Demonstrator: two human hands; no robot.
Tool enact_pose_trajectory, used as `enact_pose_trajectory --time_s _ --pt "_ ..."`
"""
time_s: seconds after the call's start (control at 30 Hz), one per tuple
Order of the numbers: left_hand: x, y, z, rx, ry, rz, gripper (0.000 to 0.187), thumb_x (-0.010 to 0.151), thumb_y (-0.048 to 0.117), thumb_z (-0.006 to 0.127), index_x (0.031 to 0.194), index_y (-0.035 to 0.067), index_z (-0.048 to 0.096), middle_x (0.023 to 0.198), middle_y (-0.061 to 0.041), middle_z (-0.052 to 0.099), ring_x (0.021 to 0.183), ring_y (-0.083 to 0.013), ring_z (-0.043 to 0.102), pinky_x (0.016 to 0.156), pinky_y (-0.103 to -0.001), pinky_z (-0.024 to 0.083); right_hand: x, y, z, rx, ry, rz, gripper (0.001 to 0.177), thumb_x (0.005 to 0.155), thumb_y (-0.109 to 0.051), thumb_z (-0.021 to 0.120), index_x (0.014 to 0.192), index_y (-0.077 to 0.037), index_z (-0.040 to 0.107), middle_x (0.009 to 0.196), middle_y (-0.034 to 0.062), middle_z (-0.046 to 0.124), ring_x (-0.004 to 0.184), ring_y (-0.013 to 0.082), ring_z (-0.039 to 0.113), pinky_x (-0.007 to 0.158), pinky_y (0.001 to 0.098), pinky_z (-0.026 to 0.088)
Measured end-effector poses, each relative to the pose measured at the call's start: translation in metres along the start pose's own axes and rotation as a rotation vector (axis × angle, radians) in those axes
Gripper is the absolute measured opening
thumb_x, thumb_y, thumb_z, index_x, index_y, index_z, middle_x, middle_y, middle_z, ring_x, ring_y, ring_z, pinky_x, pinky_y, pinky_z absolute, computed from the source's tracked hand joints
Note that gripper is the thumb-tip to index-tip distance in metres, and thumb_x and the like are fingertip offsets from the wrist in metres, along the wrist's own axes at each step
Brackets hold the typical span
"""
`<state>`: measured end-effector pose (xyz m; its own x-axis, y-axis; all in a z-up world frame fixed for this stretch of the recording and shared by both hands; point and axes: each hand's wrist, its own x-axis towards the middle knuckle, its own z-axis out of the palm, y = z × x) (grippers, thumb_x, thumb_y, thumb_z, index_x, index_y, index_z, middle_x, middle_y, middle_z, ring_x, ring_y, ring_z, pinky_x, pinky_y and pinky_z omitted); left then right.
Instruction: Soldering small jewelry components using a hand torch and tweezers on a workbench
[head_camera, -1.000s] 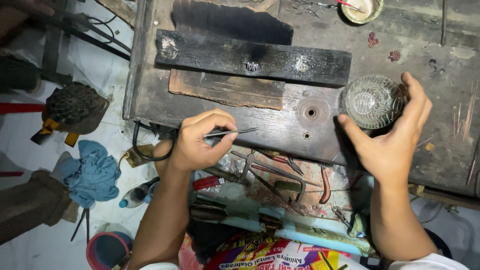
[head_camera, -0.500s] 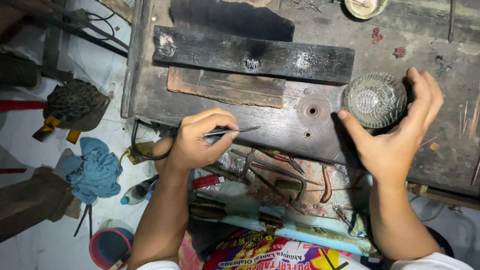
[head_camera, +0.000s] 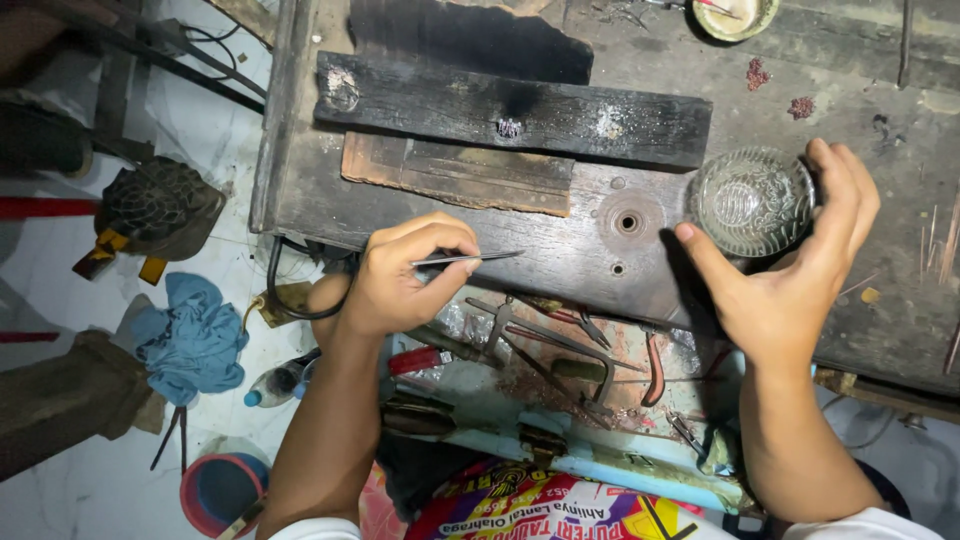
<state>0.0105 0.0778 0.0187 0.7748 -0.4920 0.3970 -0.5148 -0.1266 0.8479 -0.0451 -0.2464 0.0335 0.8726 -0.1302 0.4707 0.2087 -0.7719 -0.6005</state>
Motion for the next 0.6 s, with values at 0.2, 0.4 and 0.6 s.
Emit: enact_pose_trajectory --time_s 0.2,0.4,0.6 --pt "0.013 0.011 -0.013 0.06 0.071 0.014 0.004 0.095 -0.002 0.067 0.093 -0.003 0.064 0.092 -0.014 0.067 0.084 -0.0249 0.065 0.081 -0.034 0.052 0.0 -0.011 -0.003 0.039 0.072 -0.033 0.072 0.092 -0.012 0.089 0.146 0.011 0.046 0.146 0.0315 0.043 0.141 0.046 0.043 0.123 0.0536 0.035" --pt "0.048 -0.014 -0.038 0.122 0.074 0.185 0.002 0.095 -0.005 0.066 0.094 -0.004 0.066 0.09 -0.017 0.068 0.084 -0.0264 0.066 0.079 -0.035 0.056 -0.001 -0.015 0.002 0.192 0.161 -0.095 0.061 0.09 -0.004 0.085 0.134 0.013 0.048 0.139 0.0341 0.047 0.138 0.0445 0.046 0.124 0.0512 0.037" --pt "0.069 -0.002 -0.035 0.142 0.146 0.144 0.005 0.097 -0.004 0.064 0.093 -0.003 0.061 0.092 -0.016 0.064 0.083 -0.0262 0.061 0.081 -0.035 0.049 -0.005 -0.013 0.001 0.186 0.161 -0.053 0.06 0.09 -0.006 0.085 0.136 0.011 0.05 0.139 0.0313 0.05 0.137 0.0434 0.049 0.126 0.0497 0.037"
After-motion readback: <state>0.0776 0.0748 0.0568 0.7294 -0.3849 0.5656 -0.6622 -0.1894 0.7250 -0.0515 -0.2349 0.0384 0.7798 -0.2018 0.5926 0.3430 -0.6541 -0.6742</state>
